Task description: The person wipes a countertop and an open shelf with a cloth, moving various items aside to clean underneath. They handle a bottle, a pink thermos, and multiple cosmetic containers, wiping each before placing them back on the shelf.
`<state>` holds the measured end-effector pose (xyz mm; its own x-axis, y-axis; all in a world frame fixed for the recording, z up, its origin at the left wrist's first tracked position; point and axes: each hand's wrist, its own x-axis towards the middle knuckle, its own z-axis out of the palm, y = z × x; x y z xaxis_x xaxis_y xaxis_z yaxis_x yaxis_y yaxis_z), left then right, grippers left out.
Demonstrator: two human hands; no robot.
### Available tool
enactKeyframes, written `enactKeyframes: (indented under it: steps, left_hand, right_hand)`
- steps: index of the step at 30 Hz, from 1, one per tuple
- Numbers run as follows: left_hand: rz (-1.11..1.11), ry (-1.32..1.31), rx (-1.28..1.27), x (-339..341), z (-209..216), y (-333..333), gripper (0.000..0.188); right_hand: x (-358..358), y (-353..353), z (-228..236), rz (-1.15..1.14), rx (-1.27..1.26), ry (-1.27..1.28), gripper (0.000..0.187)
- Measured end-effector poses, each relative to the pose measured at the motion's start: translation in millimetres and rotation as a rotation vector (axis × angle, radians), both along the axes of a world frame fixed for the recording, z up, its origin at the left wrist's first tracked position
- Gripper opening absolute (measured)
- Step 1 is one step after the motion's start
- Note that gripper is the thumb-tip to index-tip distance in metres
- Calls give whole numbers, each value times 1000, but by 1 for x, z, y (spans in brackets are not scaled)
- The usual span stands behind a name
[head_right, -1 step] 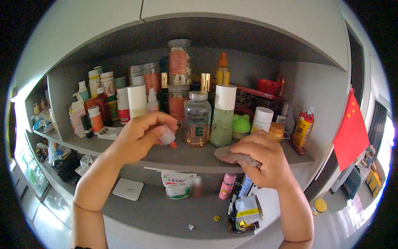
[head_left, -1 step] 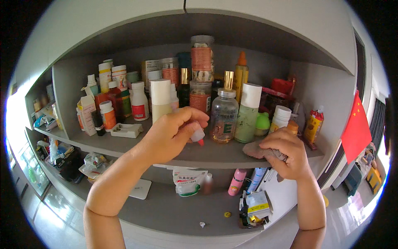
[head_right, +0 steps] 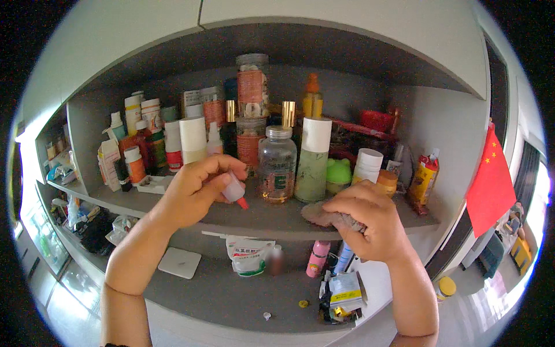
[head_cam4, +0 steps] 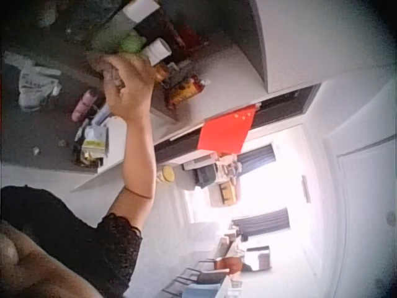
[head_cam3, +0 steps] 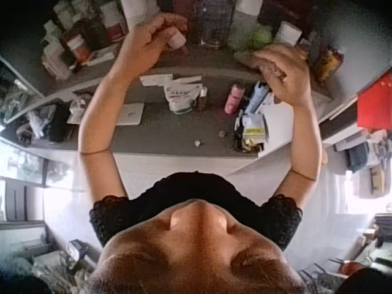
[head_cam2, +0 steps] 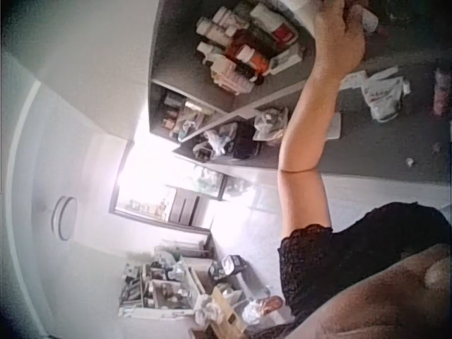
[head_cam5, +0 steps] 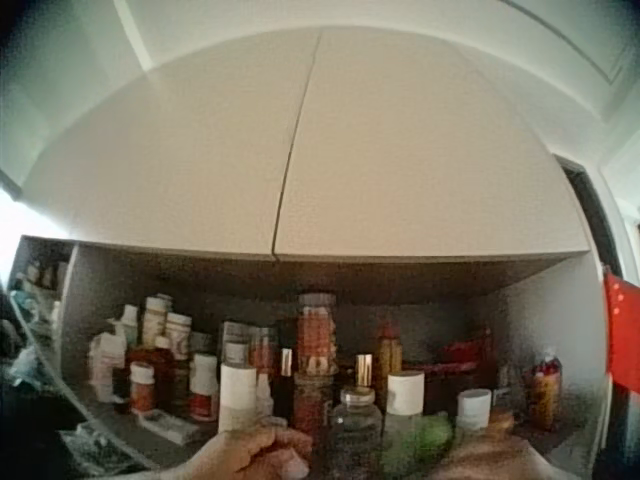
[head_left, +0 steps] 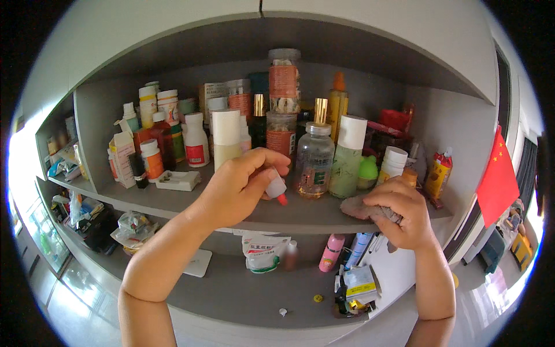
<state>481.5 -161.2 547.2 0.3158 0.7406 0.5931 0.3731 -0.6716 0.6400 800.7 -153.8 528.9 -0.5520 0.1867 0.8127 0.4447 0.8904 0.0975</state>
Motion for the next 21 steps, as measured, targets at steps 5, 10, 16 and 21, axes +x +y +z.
enactKeyframes:
  steps: [5, 10, 16, 21]
  left_hand:
    - [-58, -303, 28, -19, -18, -4, 31]
    - [2, -369, 228, -35, -31, -11, 38]
    - [170, -239, 339, -53, -43, -16, 36]
    - [157, -215, 293, -63, -42, -16, 31]
  right_hand:
    - [-39, -15, 4, 1, 137, 81, 30]
    - [-121, -15, 12, -140, 289, 34, 21]
    - [-175, 10, 17, -583, 407, -328, 18]
    - [-181, 33, 18, -697, 337, -502, 18]
